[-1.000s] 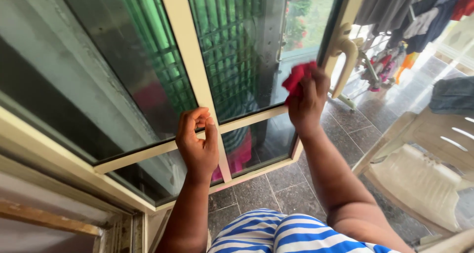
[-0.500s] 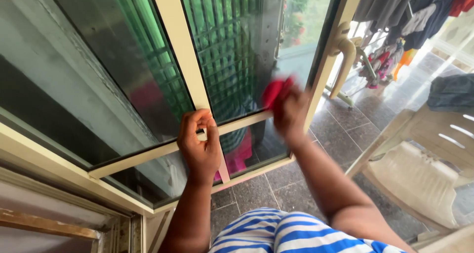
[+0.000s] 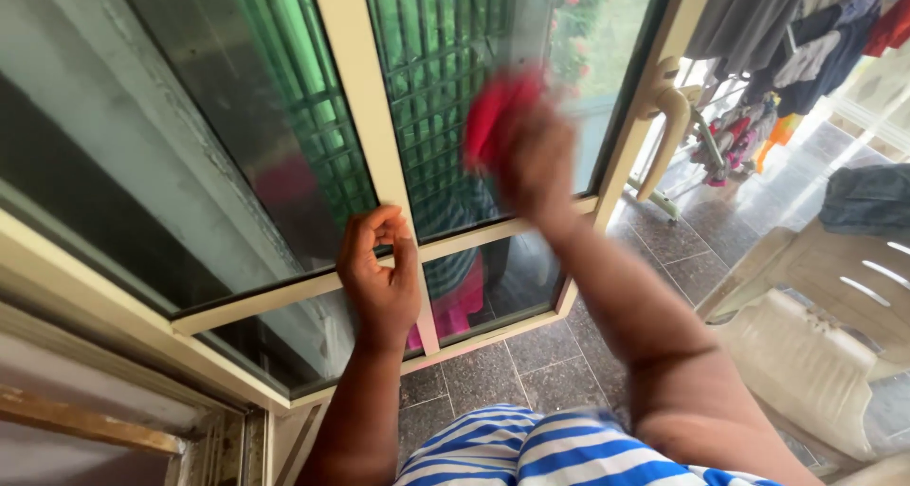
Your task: Cleaning a window pane and frame with a cloth.
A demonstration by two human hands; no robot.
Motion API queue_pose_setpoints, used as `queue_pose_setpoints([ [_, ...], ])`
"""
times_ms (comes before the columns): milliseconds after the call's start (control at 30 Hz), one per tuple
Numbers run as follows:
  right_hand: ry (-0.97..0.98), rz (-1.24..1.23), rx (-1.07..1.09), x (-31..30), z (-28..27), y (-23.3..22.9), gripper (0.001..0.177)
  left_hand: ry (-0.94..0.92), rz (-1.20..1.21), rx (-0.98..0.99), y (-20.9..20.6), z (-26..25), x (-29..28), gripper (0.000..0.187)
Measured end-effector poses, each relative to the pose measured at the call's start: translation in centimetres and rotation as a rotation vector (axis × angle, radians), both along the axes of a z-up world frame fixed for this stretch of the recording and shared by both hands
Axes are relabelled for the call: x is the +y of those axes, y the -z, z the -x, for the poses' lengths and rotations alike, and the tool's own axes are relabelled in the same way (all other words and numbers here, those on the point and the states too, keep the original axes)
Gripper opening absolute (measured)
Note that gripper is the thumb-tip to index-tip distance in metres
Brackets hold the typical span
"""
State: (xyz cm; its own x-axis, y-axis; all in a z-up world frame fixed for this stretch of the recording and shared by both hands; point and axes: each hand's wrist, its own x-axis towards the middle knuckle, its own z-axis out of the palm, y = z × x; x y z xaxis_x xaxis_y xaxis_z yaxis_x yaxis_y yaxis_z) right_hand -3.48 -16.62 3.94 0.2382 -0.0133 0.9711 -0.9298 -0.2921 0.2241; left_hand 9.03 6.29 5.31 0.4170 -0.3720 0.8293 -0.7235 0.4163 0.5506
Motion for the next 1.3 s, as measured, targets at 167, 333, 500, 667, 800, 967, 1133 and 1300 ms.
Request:
queue_pose_setpoints([
  [167,-1.145,-0.163,0.376,5.7,1.7,3.0,0.025,0.009,-0.008,-0.052,-0.1,-0.2,0.1,0.019],
  [333,-0.937,-0.082,-0.031,-2.3,3.1,-6.6,0.023,0.035,-0.008,-0.019,0.4,-0.3,-0.1,0.018],
  [500,-0.820,-0.242,-0.314,-1.5,-0.5,-4.4,0.038,0.015,0.000,-0.023,0.0,-0.5,0.3,0.018],
  [667,-1.136,-0.068,0.499,4.8,-0.6,2.4,0.007,-0.017,-0.014,-0.005,0.4,-1.1,1.4,0.018],
  [800,-0.973,0.073,0.450,1.1,-1.4,-4.9,0.017,-0.031,-0.002,0.036,0.4,-0.9,1.7,0.017],
  [967,-0.874,-0.048,0.020,3.0,-1.1,-14.6,0.024,0.006,0.034,0.004,0.4,-0.6,1.6,0.019],
  [1133,-1.027,-0.018,0.495,2.2,-1.9,2.2,0.015,-0.019,0.032,0.034,1.0,-1.6,2.8,0.019],
  [1300,-1.240,-0.135,0.597,6.9,0.9,-0.1,0.027,-0.069,0.028,0.050,1.0,-1.8,3.2,0.017],
])
